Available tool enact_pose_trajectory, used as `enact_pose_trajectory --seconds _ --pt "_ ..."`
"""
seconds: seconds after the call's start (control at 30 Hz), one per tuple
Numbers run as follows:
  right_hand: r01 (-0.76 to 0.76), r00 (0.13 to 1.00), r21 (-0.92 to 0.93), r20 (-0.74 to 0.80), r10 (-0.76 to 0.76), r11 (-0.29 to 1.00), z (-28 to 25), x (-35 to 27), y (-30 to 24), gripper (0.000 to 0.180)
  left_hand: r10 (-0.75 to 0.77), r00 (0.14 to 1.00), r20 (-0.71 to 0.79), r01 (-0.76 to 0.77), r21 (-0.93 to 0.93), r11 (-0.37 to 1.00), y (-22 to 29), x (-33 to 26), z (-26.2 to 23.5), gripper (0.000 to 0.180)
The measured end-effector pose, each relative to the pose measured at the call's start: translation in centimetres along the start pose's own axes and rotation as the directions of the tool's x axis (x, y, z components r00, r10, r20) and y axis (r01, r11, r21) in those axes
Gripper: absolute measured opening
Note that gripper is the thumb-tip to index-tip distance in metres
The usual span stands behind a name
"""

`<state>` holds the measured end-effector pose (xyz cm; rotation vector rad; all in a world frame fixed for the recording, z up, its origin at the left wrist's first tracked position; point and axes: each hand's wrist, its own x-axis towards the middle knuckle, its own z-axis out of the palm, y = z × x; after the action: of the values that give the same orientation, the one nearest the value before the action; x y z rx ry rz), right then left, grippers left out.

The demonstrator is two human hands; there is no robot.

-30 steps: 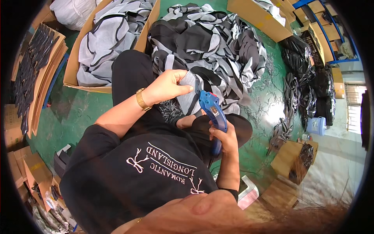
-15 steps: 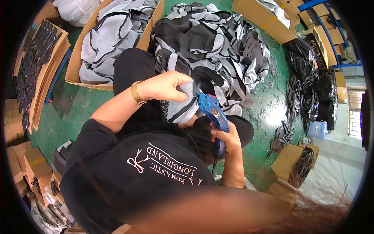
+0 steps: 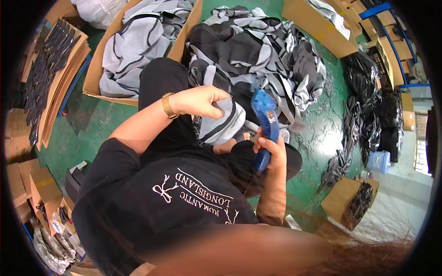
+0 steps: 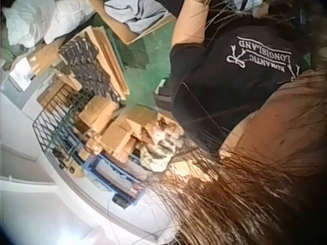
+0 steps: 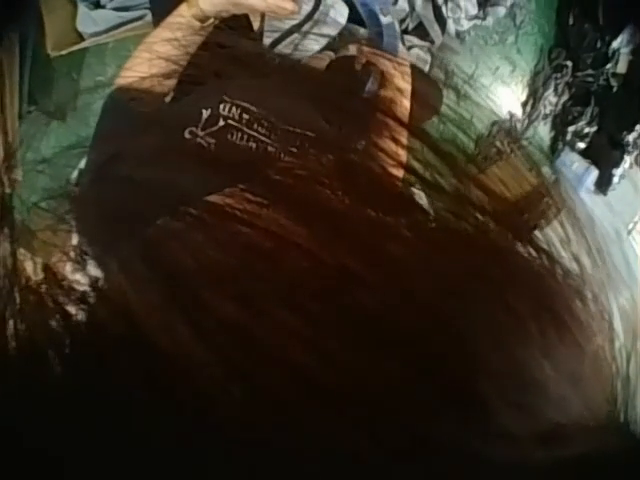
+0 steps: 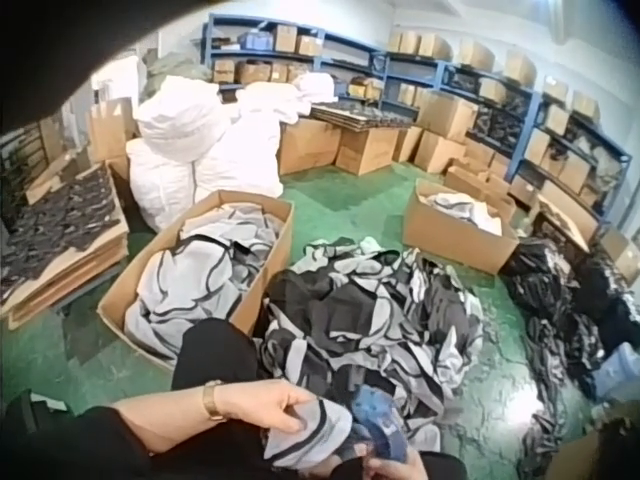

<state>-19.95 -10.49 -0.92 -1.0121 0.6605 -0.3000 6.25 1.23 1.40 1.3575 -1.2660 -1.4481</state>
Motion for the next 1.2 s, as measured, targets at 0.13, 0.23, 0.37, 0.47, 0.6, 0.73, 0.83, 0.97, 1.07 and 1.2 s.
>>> enact_pose_trajectory --seconds 0.13,0.23,0.37,0.47,0.6,0.73,0.83,0.97,1.07,1.2 --pt "0.1 0.994 0.102 -0.051 -0.095 0.99 -1.9 0.0 -0.1 0.036 -0.168 0.98 -0.105 0.125 -0.329 0.936 -0.6 0.6 -1.3 0.022" --pt "0.138 0.983 0.085 -0.135 -0.126 0.987 -3.1 -0.1 0.0 0.04 0.098 0.889 -0.448 -0.237 -0.265 0.935 -2.6 1.5 -5.2 0.024" --pt "0.171 0.973 0.101 -0.172 -0.152 0.98 -4.7 -0.4 -0.2 0.04 0.182 0.424 -0.887 -0.413 -0.011 0.91 -1.6 0.2 -13.1 0.028" --pt "0.176 0.97 0.109 -0.19 -0.153 0.978 -5.4 -0.1 -0.6 0.039 0.105 0.163 -0.981 -0.509 0.008 0.861 -4.0 -2.1 -18.7 0.033" --pt "0.211 0.962 0.137 -0.203 -0.181 0.968 -7.0 0.3 -0.7 0.038 -0.102 0.012 -0.995 -0.462 -0.096 0.882 -4.4 0.1 -18.5 0.041" --pt "0.207 0.96 0.188 -0.228 -0.163 0.96 -8.3 1.3 -0.5 0.039 0.008 0.607 -0.794 -0.31 -0.228 0.923 -4.6 5.9 -13.3 0.029" --pt "0.196 0.963 0.245 -0.232 -0.139 0.95 -9.3 2.0 -0.1 0.04 -0.155 0.861 -0.484 0.047 -0.229 0.972 -6.9 11.5 -8.9 0.027" --pt "0.186 0.961 0.285 -0.253 -0.113 0.94 -9.5 2.7 0.0 0.042 -0.442 0.849 -0.289 0.437 -0.085 0.895 -18.0 16.3 -6.8 0.028" --pt "0.162 0.967 0.318 -0.239 -0.086 0.934 -9.5 2.9 -0.7 0.044 -0.688 0.661 -0.3 0.735 0.073 0.674 -26.2 15.5 -7.1 0.024" --pt "0.154 0.949 0.34 -0.312 -0.044 0.928 -11.7 2.1 -0.1 0.044 -0.813 0.423 -0.399 0.847 -0.144 0.512 -28.7 17.0 -2.5 0.035"
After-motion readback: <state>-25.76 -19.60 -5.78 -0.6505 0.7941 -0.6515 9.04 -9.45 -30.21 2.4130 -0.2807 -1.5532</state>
